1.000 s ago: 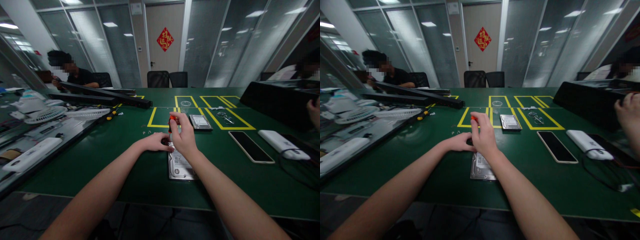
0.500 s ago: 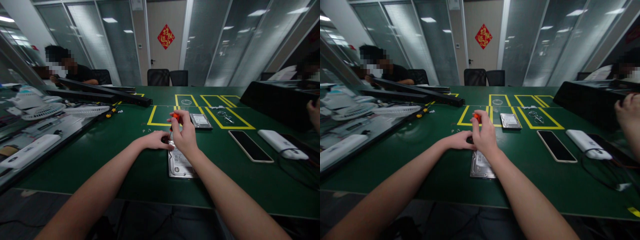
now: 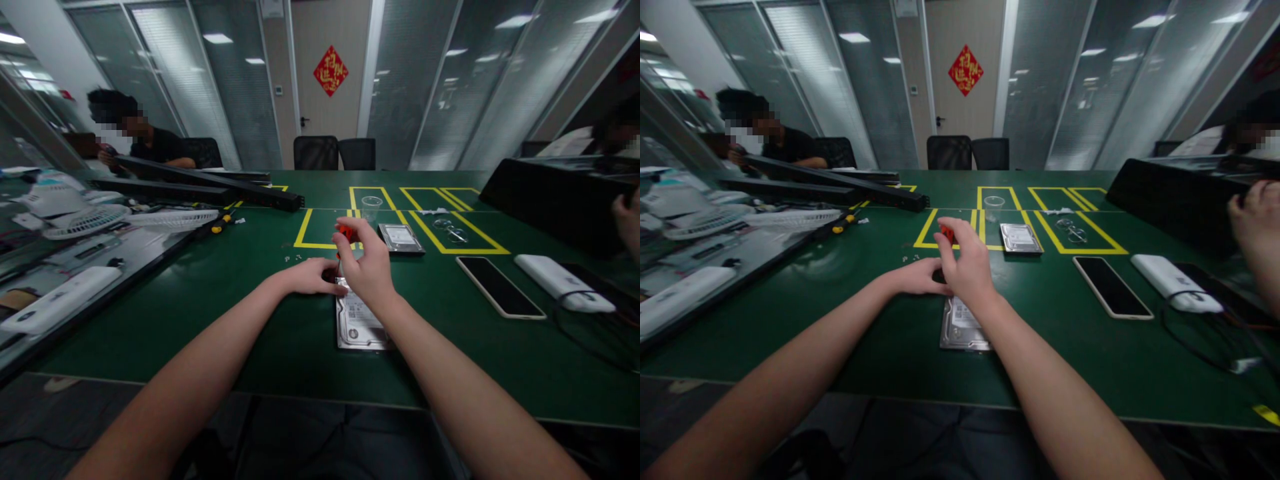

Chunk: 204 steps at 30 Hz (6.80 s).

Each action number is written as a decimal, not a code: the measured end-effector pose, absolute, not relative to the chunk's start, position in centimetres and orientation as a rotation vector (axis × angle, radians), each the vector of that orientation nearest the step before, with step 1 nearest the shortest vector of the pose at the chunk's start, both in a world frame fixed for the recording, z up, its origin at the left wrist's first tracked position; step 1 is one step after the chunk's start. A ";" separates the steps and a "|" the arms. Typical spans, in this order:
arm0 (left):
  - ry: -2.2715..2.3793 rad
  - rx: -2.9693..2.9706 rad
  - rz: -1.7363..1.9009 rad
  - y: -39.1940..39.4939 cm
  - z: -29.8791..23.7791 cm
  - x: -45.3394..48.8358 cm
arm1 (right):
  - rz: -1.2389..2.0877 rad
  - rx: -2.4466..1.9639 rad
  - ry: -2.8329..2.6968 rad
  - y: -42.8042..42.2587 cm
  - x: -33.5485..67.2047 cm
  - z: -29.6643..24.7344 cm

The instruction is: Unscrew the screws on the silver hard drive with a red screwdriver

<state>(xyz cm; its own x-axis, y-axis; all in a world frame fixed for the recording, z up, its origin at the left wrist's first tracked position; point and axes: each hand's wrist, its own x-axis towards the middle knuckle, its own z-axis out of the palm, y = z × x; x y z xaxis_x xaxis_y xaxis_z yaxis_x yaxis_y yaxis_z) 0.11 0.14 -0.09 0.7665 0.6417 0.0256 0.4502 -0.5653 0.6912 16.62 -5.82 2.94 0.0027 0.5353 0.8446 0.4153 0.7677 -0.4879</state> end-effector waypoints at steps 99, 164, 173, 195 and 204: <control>0.858 2.329 0.303 0.6 -0.4 0.2 | 0.091 -0.752 -1.673 -5.7 16.8 2.8; 0.803 2.320 0.332 0.4 -0.2 0.0 | 0.103 -0.789 -1.629 -5.4 16.6 2.6; 0.786 2.307 0.343 0.5 -0.4 0.0 | 0.140 -0.790 -1.626 -5.4 16.6 2.4; 0.824 2.288 0.289 0.3 0.1 0.0 | 0.218 -0.804 -1.581 -5.4 16.6 2.4; 0.814 2.278 0.289 0.1 0.1 0.0 | 0.057 -0.787 -1.669 -5.6 16.9 2.9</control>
